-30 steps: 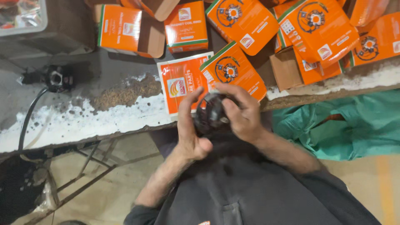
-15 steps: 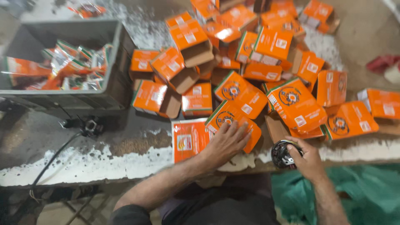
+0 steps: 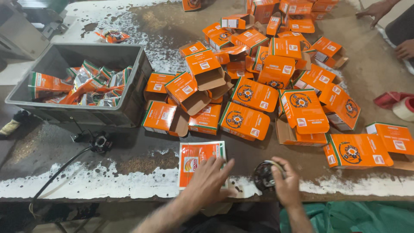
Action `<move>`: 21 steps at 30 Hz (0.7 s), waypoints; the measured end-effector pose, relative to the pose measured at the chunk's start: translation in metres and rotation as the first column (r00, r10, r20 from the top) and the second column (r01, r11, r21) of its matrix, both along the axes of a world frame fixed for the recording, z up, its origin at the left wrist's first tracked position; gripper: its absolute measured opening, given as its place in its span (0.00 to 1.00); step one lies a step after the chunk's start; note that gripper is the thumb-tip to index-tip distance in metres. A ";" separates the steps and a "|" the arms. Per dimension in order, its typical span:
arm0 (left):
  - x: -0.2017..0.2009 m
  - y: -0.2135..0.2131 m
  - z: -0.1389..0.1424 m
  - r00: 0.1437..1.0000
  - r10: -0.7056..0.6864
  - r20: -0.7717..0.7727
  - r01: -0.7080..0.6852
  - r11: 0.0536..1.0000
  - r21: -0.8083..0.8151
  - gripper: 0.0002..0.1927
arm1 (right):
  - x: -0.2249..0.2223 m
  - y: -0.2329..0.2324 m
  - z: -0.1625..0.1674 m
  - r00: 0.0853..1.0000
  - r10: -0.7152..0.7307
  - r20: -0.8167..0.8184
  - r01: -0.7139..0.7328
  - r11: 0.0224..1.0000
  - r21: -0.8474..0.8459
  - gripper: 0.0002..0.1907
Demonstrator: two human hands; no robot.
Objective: The person packs magnet coil ring assemblies at a factory bench. They wrap each coil in an orange printed paper sleeve, place the wrapped coil into an orange product box, and set finished boxes into a plastic crate, repeating the cycle for many units.
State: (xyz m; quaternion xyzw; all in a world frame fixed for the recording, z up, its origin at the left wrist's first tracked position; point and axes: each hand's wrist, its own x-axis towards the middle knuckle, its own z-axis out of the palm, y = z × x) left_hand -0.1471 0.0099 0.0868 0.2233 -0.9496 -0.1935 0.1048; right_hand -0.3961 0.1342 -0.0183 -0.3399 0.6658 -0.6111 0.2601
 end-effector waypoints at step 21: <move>0.031 0.011 -0.059 0.978 0.160 -0.133 -0.168 0.985 -0.047 0.22 | 0.053 -0.050 -0.027 0.938 -0.119 -0.324 0.078 0.987 -0.139 0.12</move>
